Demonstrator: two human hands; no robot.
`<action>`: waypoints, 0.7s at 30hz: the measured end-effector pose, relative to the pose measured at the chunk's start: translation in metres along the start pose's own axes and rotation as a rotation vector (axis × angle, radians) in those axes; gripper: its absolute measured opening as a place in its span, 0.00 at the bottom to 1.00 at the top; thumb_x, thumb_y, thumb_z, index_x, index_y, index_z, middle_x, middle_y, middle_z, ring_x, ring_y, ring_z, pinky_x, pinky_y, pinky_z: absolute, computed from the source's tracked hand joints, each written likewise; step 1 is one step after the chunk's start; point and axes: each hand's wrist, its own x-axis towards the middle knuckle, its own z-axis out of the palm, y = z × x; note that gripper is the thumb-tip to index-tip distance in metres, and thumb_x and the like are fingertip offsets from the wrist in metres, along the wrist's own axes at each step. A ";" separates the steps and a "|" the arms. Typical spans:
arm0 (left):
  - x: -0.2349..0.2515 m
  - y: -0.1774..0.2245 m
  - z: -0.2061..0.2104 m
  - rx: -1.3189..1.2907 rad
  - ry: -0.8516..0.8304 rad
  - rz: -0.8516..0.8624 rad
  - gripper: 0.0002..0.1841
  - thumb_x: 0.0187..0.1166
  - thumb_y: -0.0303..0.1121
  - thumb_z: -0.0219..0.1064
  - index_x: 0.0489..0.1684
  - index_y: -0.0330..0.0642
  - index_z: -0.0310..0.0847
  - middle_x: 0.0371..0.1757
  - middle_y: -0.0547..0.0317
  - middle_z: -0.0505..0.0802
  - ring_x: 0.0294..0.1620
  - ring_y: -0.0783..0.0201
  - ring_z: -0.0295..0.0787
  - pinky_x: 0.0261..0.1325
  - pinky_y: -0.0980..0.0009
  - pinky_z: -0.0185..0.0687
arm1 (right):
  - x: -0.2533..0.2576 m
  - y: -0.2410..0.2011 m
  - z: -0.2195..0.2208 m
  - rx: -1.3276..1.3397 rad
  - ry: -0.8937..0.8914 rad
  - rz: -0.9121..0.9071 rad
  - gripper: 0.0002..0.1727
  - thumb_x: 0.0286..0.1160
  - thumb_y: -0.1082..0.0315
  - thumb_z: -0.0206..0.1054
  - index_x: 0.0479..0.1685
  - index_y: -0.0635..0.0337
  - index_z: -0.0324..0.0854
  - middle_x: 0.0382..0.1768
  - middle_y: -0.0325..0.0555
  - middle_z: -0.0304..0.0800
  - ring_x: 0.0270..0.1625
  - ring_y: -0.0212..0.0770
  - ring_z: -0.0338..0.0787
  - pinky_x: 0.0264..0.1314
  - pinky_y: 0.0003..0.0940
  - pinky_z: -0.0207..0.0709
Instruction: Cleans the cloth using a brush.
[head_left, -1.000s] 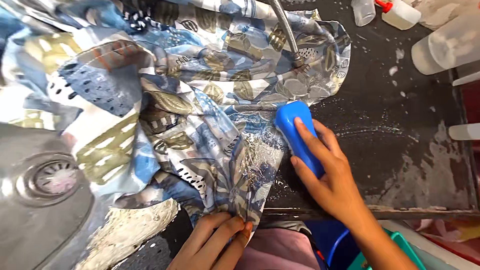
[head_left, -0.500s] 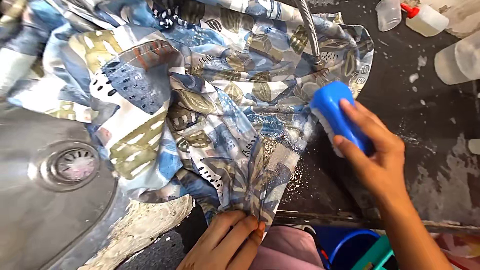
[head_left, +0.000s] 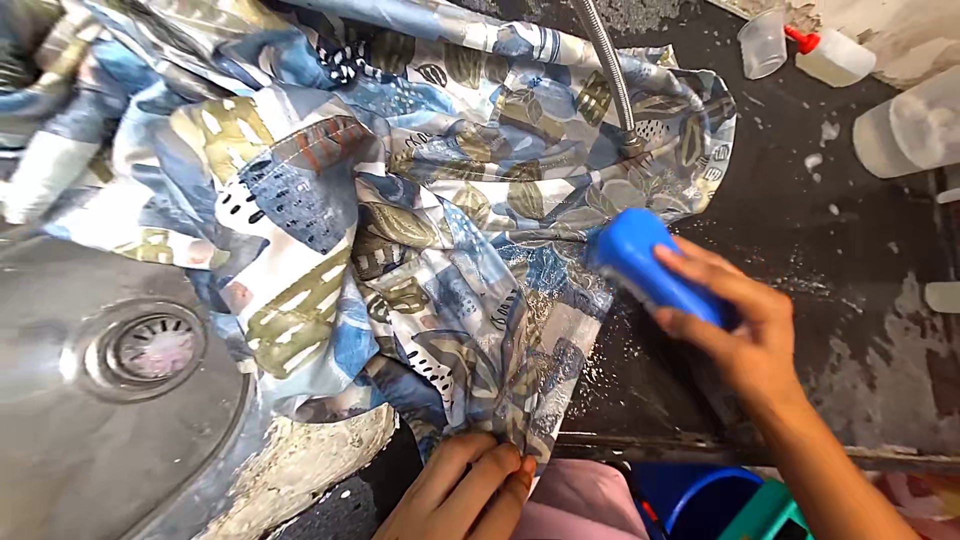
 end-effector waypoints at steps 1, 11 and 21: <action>0.000 0.000 0.000 0.000 -0.001 -0.002 0.05 0.85 0.29 0.64 0.48 0.45 0.86 0.48 0.55 0.86 0.54 0.57 0.78 0.64 0.71 0.72 | 0.002 0.004 -0.001 0.002 0.035 0.026 0.27 0.66 0.61 0.72 0.71 0.46 0.87 0.74 0.42 0.85 0.72 0.37 0.85 0.74 0.38 0.79; -0.003 0.001 -0.001 -0.011 -0.001 -0.018 0.05 0.84 0.29 0.65 0.48 0.44 0.86 0.49 0.54 0.86 0.54 0.56 0.78 0.64 0.70 0.72 | -0.046 -0.011 0.022 -0.278 -0.170 -0.342 0.22 0.78 0.62 0.59 0.68 0.29 0.85 0.76 0.41 0.82 0.59 0.40 0.84 0.55 0.36 0.76; -0.003 0.000 -0.002 0.003 0.001 0.002 0.05 0.85 0.29 0.64 0.48 0.45 0.86 0.49 0.55 0.86 0.55 0.57 0.77 0.66 0.71 0.70 | -0.001 -0.014 0.014 0.049 -0.061 0.000 0.29 0.74 0.59 0.67 0.77 0.56 0.80 0.76 0.48 0.82 0.76 0.39 0.82 0.77 0.40 0.79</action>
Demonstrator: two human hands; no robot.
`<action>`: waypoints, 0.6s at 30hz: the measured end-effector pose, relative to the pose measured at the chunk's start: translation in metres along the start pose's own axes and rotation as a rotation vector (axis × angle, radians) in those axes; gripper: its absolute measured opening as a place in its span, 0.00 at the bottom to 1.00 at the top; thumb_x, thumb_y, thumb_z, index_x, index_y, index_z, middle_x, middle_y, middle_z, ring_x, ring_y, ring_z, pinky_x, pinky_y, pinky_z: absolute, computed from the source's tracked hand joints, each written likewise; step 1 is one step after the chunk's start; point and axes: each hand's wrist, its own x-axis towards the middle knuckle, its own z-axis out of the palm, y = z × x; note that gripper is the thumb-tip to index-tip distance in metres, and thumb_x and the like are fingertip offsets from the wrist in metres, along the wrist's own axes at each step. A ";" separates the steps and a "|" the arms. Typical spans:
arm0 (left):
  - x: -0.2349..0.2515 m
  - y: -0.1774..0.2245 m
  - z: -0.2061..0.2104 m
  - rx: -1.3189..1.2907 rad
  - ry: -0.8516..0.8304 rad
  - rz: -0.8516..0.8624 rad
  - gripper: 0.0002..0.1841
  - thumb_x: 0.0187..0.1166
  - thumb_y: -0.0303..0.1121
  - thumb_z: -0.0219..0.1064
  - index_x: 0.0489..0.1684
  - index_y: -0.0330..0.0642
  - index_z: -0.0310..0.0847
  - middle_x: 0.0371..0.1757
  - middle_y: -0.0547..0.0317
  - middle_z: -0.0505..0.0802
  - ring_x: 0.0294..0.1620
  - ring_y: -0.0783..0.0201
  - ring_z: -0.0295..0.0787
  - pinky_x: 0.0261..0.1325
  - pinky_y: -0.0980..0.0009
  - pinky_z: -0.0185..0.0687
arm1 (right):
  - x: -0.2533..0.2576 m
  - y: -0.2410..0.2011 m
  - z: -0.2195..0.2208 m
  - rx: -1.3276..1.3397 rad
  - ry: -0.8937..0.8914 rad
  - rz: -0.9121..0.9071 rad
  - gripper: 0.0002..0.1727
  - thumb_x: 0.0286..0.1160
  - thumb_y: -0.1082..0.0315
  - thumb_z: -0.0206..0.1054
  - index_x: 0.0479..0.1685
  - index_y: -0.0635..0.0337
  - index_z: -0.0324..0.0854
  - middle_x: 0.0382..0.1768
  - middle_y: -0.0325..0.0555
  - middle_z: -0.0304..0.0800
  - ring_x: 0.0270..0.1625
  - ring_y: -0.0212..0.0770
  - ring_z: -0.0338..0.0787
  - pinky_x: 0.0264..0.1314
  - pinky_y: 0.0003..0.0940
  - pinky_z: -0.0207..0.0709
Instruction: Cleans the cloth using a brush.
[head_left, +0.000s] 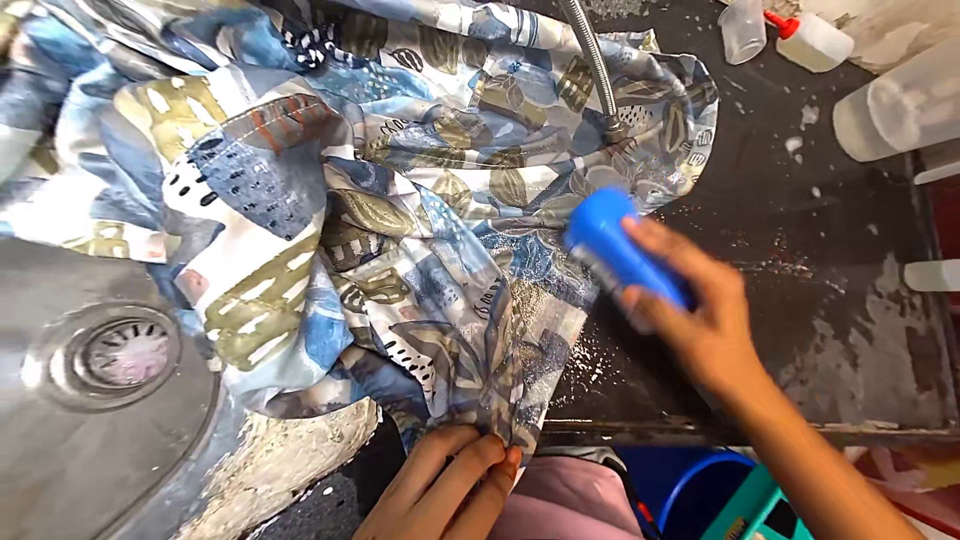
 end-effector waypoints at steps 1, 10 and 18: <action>-0.001 0.001 0.000 0.002 -0.001 -0.004 0.05 0.85 0.29 0.64 0.48 0.45 0.86 0.49 0.55 0.85 0.56 0.57 0.77 0.66 0.71 0.70 | -0.014 -0.010 0.009 -0.031 -0.089 -0.058 0.27 0.74 0.55 0.66 0.74 0.49 0.84 0.76 0.46 0.83 0.73 0.39 0.84 0.73 0.40 0.80; -0.002 0.002 0.000 0.034 0.000 0.003 0.05 0.85 0.29 0.63 0.49 0.46 0.85 0.49 0.55 0.85 0.56 0.56 0.77 0.66 0.71 0.71 | -0.003 0.009 -0.006 -0.002 0.026 -0.052 0.24 0.67 0.63 0.72 0.67 0.52 0.89 0.72 0.43 0.87 0.62 0.35 0.88 0.63 0.33 0.82; -0.003 -0.001 0.001 0.003 0.013 -0.001 0.06 0.85 0.30 0.62 0.49 0.47 0.85 0.49 0.57 0.85 0.56 0.59 0.77 0.66 0.72 0.70 | -0.023 -0.035 0.019 0.043 -0.217 -0.005 0.26 0.67 0.58 0.69 0.70 0.42 0.87 0.72 0.37 0.86 0.69 0.35 0.85 0.67 0.41 0.82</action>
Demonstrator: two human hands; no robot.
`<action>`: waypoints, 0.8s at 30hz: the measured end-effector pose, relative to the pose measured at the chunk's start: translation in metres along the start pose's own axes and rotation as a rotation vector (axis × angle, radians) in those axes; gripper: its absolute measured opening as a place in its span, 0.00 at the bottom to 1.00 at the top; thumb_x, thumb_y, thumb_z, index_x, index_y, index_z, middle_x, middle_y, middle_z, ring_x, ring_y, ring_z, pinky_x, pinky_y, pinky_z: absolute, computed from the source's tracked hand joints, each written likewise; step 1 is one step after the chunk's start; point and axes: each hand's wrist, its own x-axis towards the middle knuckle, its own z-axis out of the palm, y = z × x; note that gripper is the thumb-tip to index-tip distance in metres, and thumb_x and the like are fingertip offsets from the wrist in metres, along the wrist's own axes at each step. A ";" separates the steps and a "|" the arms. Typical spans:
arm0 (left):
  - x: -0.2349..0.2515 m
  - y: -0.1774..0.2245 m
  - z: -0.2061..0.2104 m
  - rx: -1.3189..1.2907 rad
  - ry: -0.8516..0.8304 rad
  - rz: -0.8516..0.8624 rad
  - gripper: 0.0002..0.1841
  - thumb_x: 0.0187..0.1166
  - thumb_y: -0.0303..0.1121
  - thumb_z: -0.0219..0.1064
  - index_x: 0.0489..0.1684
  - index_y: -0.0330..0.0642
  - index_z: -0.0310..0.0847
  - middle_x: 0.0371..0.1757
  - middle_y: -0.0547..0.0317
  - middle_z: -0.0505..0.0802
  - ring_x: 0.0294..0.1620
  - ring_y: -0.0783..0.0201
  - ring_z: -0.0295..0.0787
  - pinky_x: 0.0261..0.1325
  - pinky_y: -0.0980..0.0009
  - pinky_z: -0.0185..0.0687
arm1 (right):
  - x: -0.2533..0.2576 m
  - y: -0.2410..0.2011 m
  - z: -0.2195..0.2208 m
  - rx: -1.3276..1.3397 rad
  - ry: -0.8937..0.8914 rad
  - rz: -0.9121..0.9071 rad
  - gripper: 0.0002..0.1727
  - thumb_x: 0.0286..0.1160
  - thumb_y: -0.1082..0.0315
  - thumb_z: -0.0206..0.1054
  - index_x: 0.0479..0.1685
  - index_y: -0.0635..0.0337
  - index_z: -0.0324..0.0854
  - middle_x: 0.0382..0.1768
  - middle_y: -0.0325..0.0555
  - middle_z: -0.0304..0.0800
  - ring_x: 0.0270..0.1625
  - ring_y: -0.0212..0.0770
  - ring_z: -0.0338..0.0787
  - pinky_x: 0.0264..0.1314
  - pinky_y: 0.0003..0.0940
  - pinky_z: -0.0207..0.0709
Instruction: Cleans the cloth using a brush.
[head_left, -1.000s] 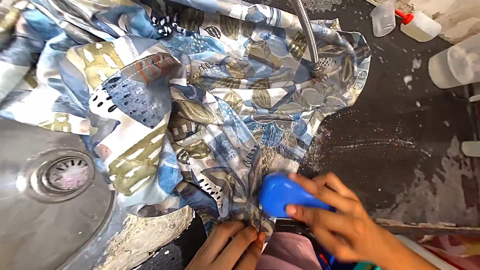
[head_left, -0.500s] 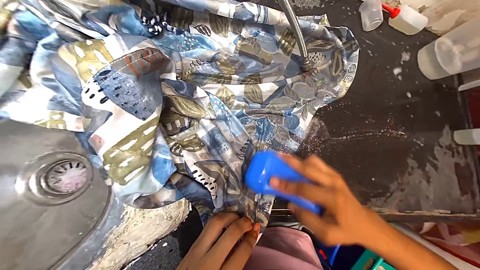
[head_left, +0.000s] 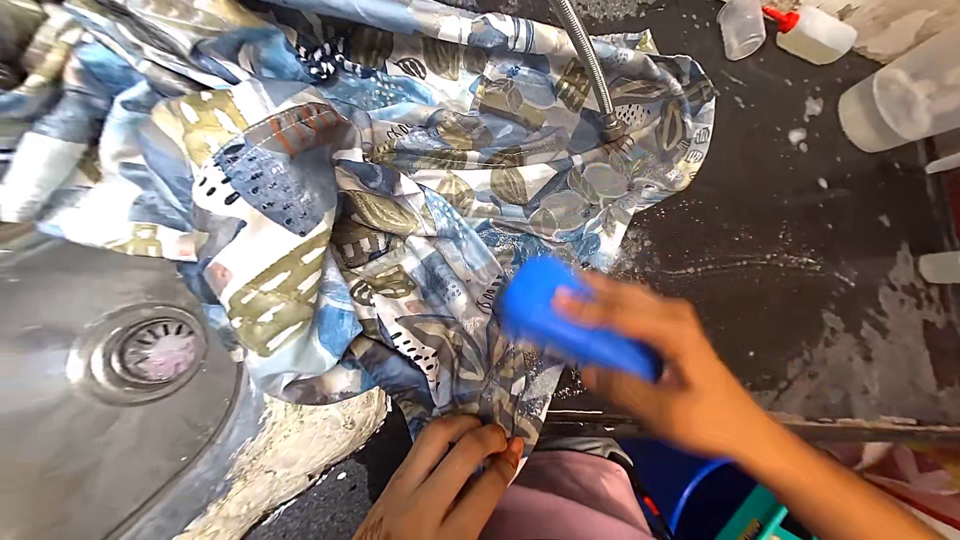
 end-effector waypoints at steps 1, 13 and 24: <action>0.000 0.000 0.000 0.000 -0.002 -0.003 0.06 0.86 0.30 0.62 0.48 0.47 0.85 0.49 0.57 0.84 0.56 0.59 0.77 0.66 0.72 0.70 | -0.013 -0.006 0.009 -0.047 -0.067 -0.063 0.24 0.70 0.59 0.67 0.69 0.36 0.88 0.72 0.37 0.86 0.62 0.35 0.87 0.58 0.38 0.82; 0.000 0.000 0.000 -0.001 -0.002 0.005 0.06 0.86 0.29 0.61 0.48 0.47 0.85 0.49 0.57 0.85 0.56 0.58 0.77 0.67 0.72 0.69 | 0.006 0.044 -0.038 0.006 0.321 0.042 0.29 0.70 0.63 0.68 0.75 0.59 0.81 0.72 0.47 0.86 0.72 0.34 0.85 0.74 0.34 0.81; 0.001 -0.001 -0.002 0.000 -0.012 0.004 0.05 0.85 0.30 0.63 0.47 0.47 0.85 0.49 0.57 0.84 0.55 0.59 0.76 0.65 0.73 0.70 | -0.006 0.043 -0.027 -0.303 0.169 -0.171 0.23 0.73 0.60 0.65 0.69 0.44 0.89 0.73 0.47 0.85 0.59 0.41 0.88 0.55 0.37 0.80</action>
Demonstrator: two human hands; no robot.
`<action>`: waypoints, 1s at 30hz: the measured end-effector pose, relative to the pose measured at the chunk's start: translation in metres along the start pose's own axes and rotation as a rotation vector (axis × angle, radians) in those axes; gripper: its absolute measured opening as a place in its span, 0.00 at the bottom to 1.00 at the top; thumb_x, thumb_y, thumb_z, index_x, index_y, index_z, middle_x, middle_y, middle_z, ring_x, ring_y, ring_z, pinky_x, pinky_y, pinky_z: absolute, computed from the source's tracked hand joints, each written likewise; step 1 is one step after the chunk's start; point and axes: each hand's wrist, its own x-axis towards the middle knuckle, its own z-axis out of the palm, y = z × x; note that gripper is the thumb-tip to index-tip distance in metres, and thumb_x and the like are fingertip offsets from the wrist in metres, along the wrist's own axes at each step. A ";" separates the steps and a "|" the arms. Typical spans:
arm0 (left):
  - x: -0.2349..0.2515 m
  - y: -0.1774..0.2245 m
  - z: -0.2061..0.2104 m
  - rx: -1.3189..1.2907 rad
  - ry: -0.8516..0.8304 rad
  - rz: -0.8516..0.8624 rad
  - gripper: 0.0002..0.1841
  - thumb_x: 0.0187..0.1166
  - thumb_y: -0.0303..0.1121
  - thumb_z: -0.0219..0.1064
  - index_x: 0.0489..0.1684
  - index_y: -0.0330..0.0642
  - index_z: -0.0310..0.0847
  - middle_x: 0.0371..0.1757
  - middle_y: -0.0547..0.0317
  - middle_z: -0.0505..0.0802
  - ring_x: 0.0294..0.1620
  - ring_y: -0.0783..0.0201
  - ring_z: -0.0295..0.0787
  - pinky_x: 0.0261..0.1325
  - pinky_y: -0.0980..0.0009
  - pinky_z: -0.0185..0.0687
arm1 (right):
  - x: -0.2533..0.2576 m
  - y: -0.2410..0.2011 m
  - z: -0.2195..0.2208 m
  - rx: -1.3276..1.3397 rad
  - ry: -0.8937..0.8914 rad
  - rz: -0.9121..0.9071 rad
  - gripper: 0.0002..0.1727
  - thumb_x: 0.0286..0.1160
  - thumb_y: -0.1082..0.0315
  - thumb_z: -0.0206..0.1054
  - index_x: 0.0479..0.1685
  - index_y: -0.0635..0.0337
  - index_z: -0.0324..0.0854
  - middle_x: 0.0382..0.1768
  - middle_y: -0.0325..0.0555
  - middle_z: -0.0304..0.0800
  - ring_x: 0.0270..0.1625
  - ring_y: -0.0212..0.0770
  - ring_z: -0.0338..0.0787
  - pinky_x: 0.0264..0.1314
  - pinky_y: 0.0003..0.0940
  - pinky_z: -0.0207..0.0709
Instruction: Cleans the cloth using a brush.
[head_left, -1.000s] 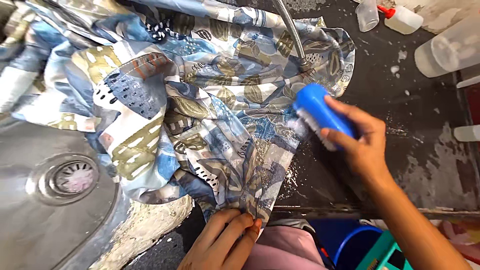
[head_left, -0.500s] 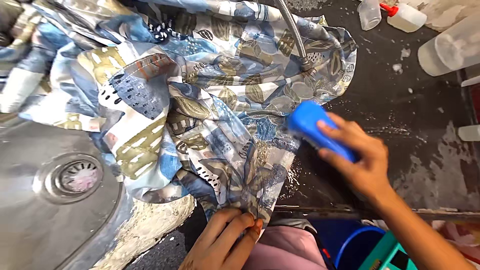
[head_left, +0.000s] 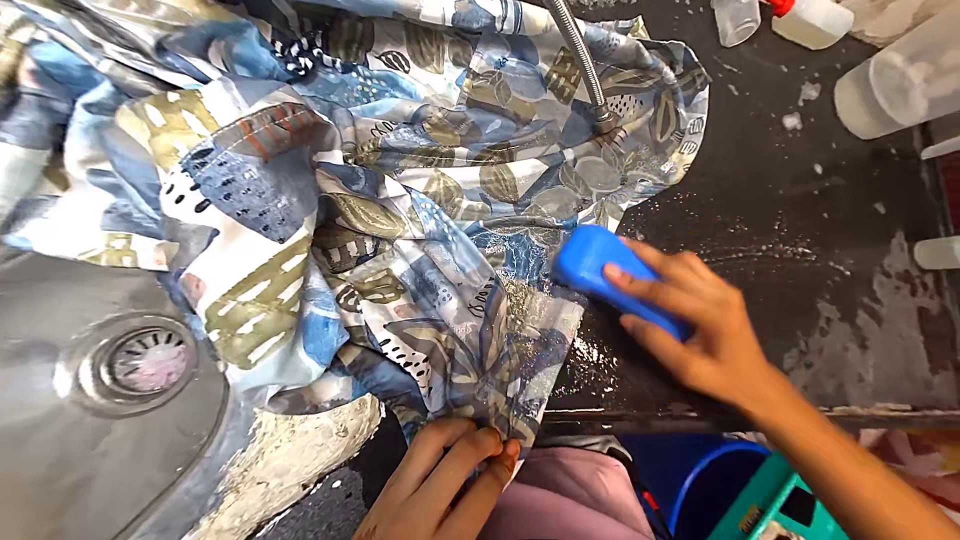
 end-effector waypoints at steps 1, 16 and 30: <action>0.001 0.000 0.000 -0.001 -0.001 0.002 0.05 0.85 0.30 0.63 0.47 0.47 0.85 0.49 0.56 0.84 0.56 0.59 0.76 0.65 0.73 0.69 | 0.011 0.006 -0.008 0.155 0.029 0.083 0.24 0.72 0.61 0.68 0.69 0.53 0.87 0.72 0.45 0.87 0.63 0.36 0.89 0.63 0.33 0.82; 0.006 0.001 -0.003 -0.031 -0.031 -0.013 0.06 0.84 0.30 0.65 0.44 0.42 0.88 0.45 0.51 0.87 0.53 0.53 0.78 0.63 0.70 0.71 | -0.036 0.036 -0.072 -0.033 0.172 0.395 0.32 0.75 0.48 0.68 0.78 0.49 0.77 0.71 0.42 0.84 0.68 0.37 0.85 0.68 0.40 0.81; 0.005 -0.001 -0.002 -0.082 -0.022 -0.023 0.06 0.85 0.30 0.64 0.45 0.42 0.88 0.45 0.51 0.86 0.53 0.55 0.77 0.63 0.70 0.70 | -0.024 -0.024 -0.003 0.043 0.371 0.553 0.30 0.77 0.54 0.66 0.81 0.44 0.78 0.72 0.33 0.84 0.60 0.35 0.81 0.60 0.39 0.71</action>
